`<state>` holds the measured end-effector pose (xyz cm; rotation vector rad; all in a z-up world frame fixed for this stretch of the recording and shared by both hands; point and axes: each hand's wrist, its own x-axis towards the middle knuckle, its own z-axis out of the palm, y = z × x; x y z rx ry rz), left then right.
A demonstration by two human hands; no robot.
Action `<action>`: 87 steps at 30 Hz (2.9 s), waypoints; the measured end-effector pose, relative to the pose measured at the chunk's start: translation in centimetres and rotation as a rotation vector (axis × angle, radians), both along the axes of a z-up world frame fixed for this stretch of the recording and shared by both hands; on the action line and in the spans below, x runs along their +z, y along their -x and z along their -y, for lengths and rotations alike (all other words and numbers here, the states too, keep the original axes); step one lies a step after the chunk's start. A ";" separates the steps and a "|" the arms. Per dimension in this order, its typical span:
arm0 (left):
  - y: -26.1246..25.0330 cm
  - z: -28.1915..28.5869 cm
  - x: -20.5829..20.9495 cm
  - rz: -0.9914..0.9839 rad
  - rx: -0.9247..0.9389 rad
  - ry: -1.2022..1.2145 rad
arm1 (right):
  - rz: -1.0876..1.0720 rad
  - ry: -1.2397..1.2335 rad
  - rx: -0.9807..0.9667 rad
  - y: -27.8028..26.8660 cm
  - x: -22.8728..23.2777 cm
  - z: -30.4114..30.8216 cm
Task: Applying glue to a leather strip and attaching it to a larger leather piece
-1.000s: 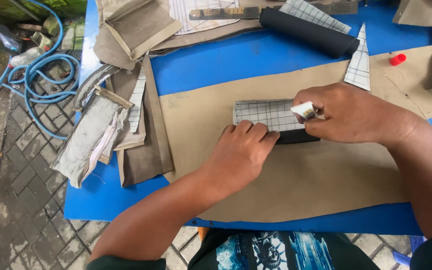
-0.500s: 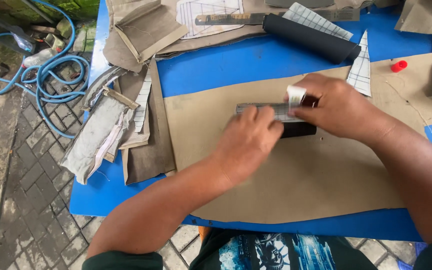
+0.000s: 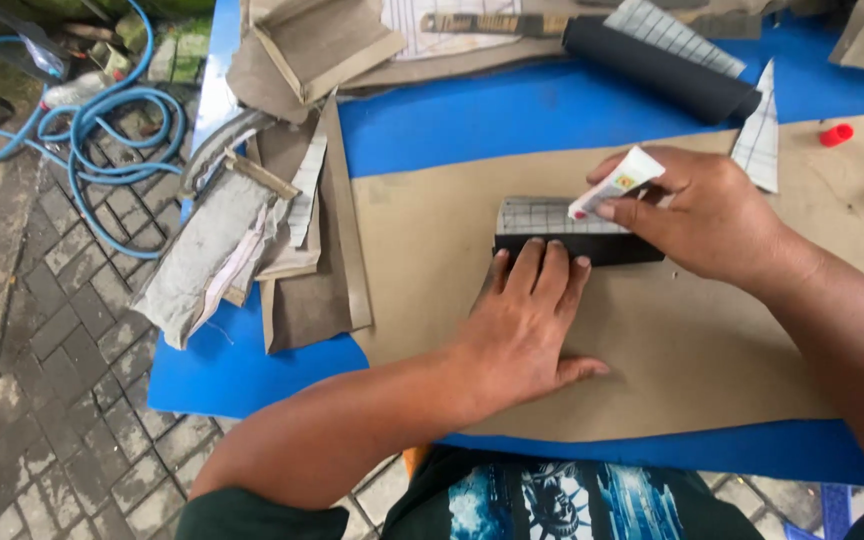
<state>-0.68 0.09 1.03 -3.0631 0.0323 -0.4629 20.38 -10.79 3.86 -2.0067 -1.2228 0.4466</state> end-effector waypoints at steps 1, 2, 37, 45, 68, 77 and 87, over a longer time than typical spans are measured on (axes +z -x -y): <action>0.1 0.1 -0.3 0.000 0.002 0.002 | 0.000 0.002 0.002 0.6 -0.1 -0.6; 0.2 0.2 -0.5 -0.034 0.020 -0.015 | -0.072 0.032 -0.047 1.3 -0.1 -1.3; -1.0 -0.8 -1.6 -0.069 -0.069 0.131 | 0.380 -0.077 -0.048 -1.8 -4.0 -0.4; -1.2 -1.1 -0.9 0.120 -0.054 0.049 | 0.369 0.111 0.098 -1.0 -2.1 0.6; -1.1 -3.7 -0.4 0.264 -0.089 0.092 | 0.890 -0.230 0.320 -0.3 -1.3 2.2; -2.0 -6.1 0.6 -0.457 0.042 1.586 | 0.613 -0.526 0.527 -0.2 -2.3 1.2; -1.8 -3.5 -1.8 -0.296 0.254 2.133 | -0.688 -0.487 0.132 2.3 -0.5 2.8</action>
